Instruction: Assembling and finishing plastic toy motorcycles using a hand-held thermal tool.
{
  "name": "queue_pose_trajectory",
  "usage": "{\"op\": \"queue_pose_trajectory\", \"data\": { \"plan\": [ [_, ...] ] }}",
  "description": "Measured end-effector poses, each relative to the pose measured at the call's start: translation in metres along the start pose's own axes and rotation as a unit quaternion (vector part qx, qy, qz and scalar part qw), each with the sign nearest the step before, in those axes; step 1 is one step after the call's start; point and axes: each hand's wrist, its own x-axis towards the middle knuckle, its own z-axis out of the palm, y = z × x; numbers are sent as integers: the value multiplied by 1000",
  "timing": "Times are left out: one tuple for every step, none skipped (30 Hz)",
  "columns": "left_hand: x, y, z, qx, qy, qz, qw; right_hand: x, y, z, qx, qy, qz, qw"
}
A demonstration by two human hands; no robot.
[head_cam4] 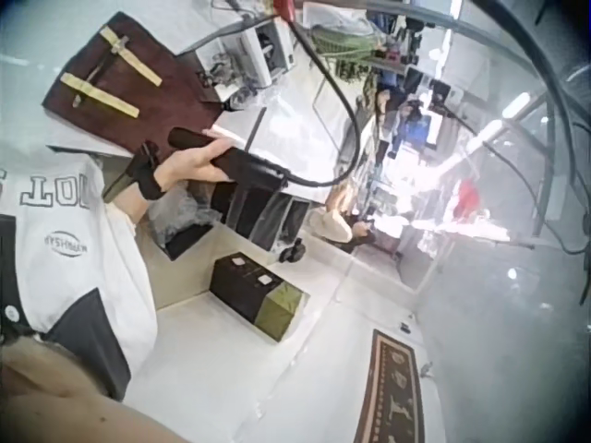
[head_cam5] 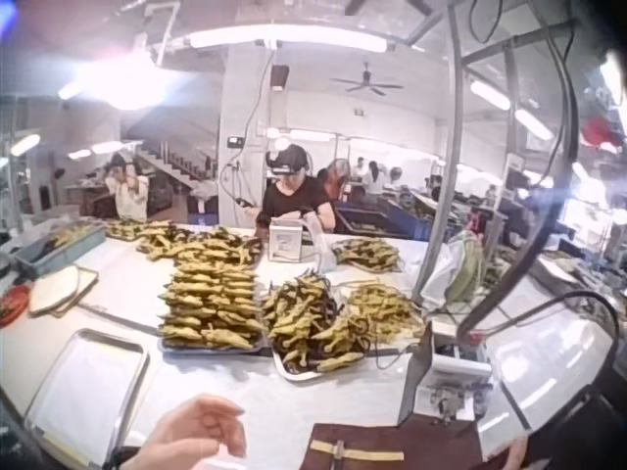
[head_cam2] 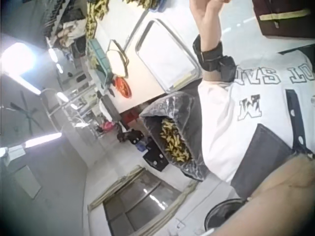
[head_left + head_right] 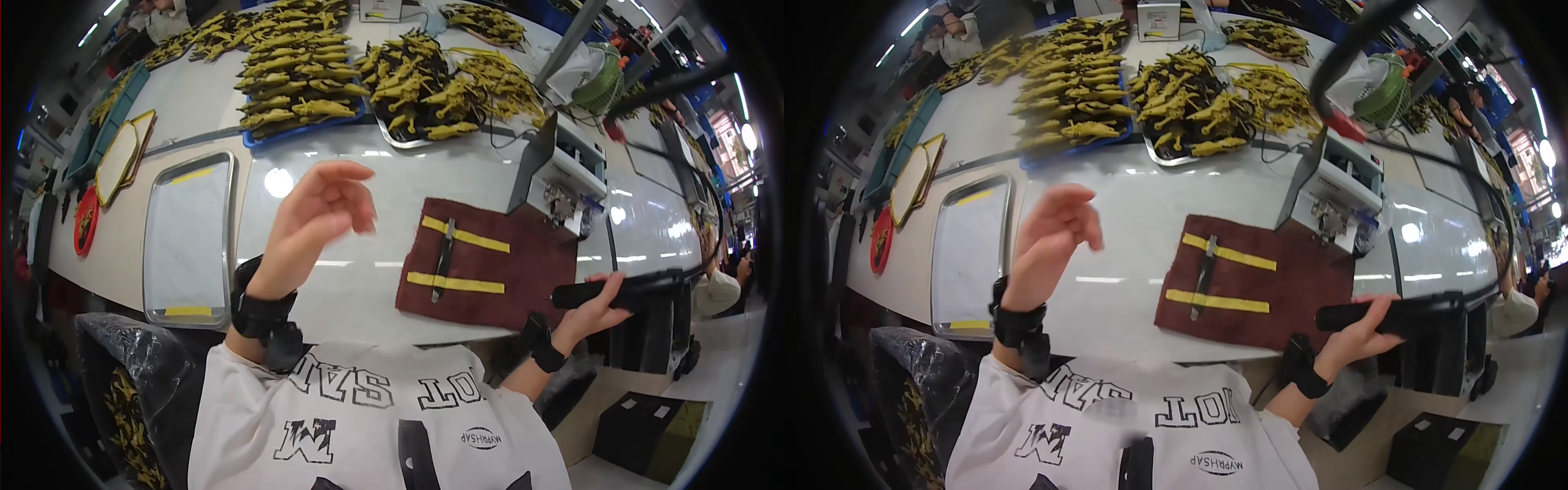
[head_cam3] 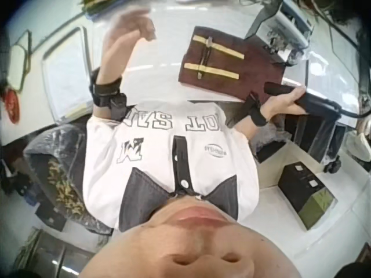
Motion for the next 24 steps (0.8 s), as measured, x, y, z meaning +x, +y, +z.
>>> {"op": "queue_pose_trajectory", "data": {
  "plan": [
    [5,-25,-24,37,104,-98,989,0,0,11,8,20,-12,1000],
    [5,-52,-51,-16,200,-182,963,-1,8,17,-5,30,-27,999],
    [8,-68,-71,-13,204,-175,963,-2,12,20,-11,14,-49,999],
    [10,-82,-88,-176,252,-203,930,-4,13,23,-25,-1,-43,999],
    [12,-98,-104,-334,290,-227,868,-8,14,27,-42,-15,-35,998],
    [18,-115,-123,-335,293,-226,867,-14,14,36,-55,-3,-15,998],
    [28,-124,-141,-373,319,-169,855,-15,26,26,-95,-48,-1,994],
    [43,-133,-157,-410,338,-115,840,-20,28,29,-77,-49,-1,996],
    [55,-137,-170,-409,341,-114,838,-25,30,32,-56,-50,0,997],
    [67,-142,-188,-396,347,-88,846,-25,29,33,-62,-54,-5,997],
    [71,-147,-201,-382,352,-61,852,-25,29,32,-2,-99,11,995],
    [77,-147,-203,-382,346,-66,855,-23,32,29,61,-133,31,989],
    [82,-146,-203,-367,358,-74,855,-20,32,28,58,-125,30,990],
    [86,-146,-204,-353,369,-82,856,-16,29,27,53,-139,52,987],
    [87,-147,-206,-353,361,-90,858,-15,26,23,46,-152,75,984],
    [85,-150,-208,-351,351,-84,864,-15,28,18,56,-171,73,981],
    [84,-152,-209,-349,341,-78,869,-14,29,12,66,-189,71,977],
    [84,-147,-206,-334,349,-85,872,-11,30,2,82,-228,109,964],
    [86,-148,-204,-335,339,-92,874,-8,26,0,109,-265,116,951],
    [85,-148,-204,-317,355,-101,874,-4,21,2,123,-284,132,942],
    [85,-149,-205,-299,371,-108,872,-1,16,5,138,-304,146,931],
    [82,-152,-211,-276,370,-110,880,-1,13,7,204,-288,177,919],
    [79,-156,-215,-252,369,-110,888,3,12,4,204,-282,172,922],
    [76,-152,-213,-254,379,-108,883,4,9,2,166,-301,198,918]
  ]
}}
